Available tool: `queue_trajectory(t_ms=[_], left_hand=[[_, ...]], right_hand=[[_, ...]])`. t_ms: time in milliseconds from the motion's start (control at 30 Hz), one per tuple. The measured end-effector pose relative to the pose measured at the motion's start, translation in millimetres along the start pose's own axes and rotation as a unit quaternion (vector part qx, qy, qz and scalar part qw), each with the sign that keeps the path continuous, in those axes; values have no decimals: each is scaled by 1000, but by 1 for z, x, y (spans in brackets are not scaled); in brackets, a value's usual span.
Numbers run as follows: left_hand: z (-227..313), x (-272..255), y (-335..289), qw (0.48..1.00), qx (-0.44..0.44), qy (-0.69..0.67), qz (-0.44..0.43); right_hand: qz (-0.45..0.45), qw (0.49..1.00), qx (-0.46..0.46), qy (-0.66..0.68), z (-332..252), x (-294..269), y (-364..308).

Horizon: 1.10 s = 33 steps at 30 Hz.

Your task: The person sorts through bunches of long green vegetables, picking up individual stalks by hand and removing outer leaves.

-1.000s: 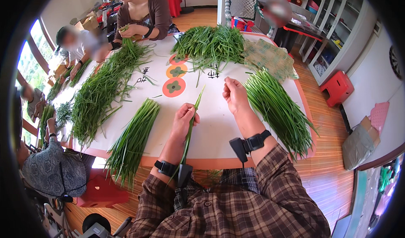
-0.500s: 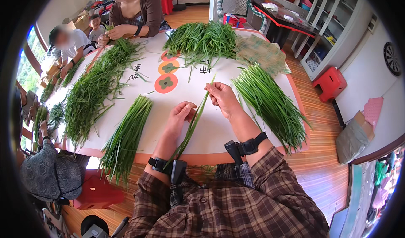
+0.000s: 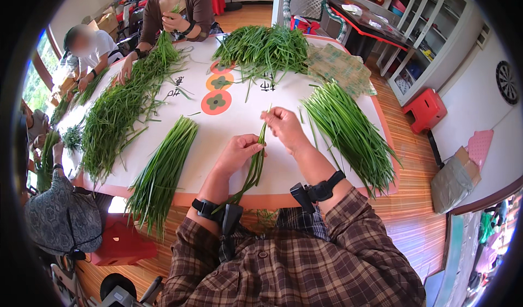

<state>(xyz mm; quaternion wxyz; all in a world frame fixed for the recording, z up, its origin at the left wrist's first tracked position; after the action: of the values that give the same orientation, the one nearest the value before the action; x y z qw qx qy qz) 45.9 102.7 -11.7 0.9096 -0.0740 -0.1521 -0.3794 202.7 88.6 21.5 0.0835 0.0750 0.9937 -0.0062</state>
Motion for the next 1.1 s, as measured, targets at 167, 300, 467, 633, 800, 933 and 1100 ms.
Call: queue_trajectory(t_ms=[167,300,467,633,800,933,1100], left_hand=[[-1,-2,2,999,28,-23,25],[-5,-16,6,974,82,-179,109],[-1,-17,4,933,145,-293,151],[-3,-27,4,912,189,-325,166],[6,-30,2,887,229,-356,186],[30,-41,-25,829,300,-415,224],[104,-52,-83,811,375,-382,235]], right_hand=[[86,982,-1,170,0,-23,11],[45,985,69,155,9,-14,-2],[-203,972,91,-75,5,21,-37],[-271,948,80,-143,3,27,-57],[-288,945,86,-129,12,8,-89],[-371,901,132,-182,0,-11,-129],[-420,885,136,-147,27,-29,-148]])
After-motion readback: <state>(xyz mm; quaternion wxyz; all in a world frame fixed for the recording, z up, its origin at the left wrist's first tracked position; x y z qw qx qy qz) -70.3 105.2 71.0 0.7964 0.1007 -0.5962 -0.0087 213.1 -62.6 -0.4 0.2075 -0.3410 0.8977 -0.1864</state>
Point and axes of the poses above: each hand's wrist, its own y-axis towards the middle knuckle, its own x-axis out of the palm, z = x × y, the point moved 1 cm from there along y, towards the middle knuckle, and after that the axes turned 15 degrees about -y, right-handed, at the moved point
